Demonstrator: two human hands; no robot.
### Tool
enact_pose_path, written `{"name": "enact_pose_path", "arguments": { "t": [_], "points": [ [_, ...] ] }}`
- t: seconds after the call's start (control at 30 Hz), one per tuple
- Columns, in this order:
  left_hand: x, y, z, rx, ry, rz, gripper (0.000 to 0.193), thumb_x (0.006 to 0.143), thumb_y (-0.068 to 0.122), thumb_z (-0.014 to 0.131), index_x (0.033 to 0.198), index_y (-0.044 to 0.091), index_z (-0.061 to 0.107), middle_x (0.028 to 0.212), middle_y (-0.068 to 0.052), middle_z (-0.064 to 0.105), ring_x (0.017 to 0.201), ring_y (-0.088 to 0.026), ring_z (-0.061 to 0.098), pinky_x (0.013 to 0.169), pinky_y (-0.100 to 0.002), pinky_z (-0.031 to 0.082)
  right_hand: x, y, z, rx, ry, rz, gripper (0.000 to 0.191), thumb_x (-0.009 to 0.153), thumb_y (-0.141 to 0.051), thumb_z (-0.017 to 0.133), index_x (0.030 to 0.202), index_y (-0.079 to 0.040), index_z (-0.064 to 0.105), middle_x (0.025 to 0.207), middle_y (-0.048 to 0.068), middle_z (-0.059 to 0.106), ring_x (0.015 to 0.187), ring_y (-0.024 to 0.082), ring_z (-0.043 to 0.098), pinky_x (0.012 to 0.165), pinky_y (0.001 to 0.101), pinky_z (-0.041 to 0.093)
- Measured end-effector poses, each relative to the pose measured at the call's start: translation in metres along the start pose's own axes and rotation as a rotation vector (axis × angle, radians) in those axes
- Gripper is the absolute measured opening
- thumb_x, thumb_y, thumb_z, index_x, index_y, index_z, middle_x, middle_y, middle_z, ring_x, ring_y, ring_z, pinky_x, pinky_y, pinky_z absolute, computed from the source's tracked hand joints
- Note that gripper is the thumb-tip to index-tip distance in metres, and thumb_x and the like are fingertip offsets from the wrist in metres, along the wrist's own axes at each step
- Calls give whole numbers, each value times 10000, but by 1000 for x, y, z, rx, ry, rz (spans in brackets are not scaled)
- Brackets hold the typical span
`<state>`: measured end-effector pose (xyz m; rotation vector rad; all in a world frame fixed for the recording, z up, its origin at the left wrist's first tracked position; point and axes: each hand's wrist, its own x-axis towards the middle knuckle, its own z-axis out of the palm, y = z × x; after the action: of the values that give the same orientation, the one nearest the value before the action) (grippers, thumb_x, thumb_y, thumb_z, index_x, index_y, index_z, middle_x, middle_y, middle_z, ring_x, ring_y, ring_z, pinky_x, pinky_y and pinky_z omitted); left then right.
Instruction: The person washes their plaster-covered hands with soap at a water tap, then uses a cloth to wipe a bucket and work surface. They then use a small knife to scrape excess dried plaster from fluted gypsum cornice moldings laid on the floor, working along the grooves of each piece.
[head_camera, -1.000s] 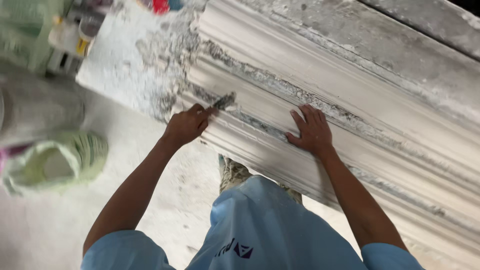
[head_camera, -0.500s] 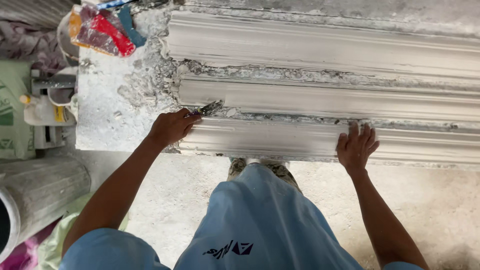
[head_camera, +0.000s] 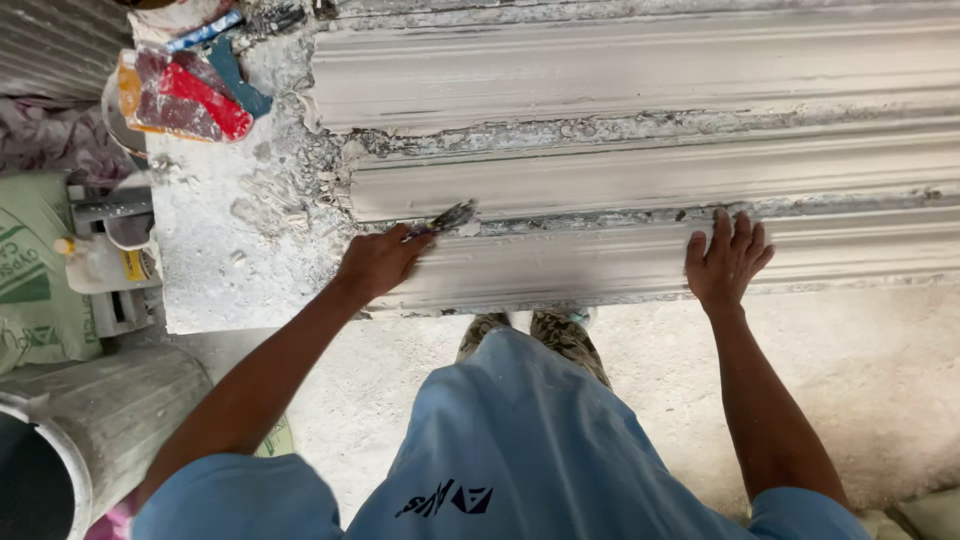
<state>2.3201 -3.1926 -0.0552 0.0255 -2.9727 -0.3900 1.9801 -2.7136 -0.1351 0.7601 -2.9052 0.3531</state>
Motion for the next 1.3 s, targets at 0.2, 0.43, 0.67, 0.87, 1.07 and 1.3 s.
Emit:
{"name": "enact_pose_path", "arguments": {
  "t": [0.2,0.43,0.67,0.87,1.07,1.3],
  "points": [
    [-3,-8,6,-169,-114,-73,332,933,230,678,1261,249,722,1082,-56,730,546,-160,658,387,-300,540,-1,7,6,6,-31,17,586,1096,-455,441,1554,-93,492,1612,238,372,1496,500,233,1151,764,108],
    [2,-4,0,77,-221,-50,340,970,317,679,1301,245,695,1004,-87,712,552,-170,664,390,-324,541,-4,13,12,-11,-8,9,567,1126,-464,453,1548,-90,507,1621,226,376,1511,485,234,1162,756,114],
    [-1,7,-1,91,-146,-65,368,914,297,682,1280,263,705,911,-88,670,555,-200,662,416,-361,547,-3,12,8,11,-37,-7,584,1078,-418,466,1546,-72,516,1610,250,359,1494,513,208,1134,764,99],
    [-5,5,-8,95,-132,-90,327,953,293,690,1279,280,709,890,-60,670,553,-206,667,441,-365,544,-2,8,2,14,-45,7,561,1083,-401,478,1540,-78,518,1606,250,379,1493,525,199,1129,765,88],
    [2,13,-2,54,-80,-61,340,914,295,695,1249,250,720,911,-76,688,557,-218,680,445,-372,556,-1,5,-2,1,-28,11,578,1075,-407,470,1555,-88,510,1617,251,374,1506,516,209,1150,764,89],
    [5,8,0,75,-187,-61,337,979,328,674,1300,229,701,895,-113,709,522,-168,676,376,-332,549,3,5,-5,4,-53,17,586,1063,-424,447,1542,-91,503,1596,268,369,1480,530,212,1120,771,81]
  ]
}}
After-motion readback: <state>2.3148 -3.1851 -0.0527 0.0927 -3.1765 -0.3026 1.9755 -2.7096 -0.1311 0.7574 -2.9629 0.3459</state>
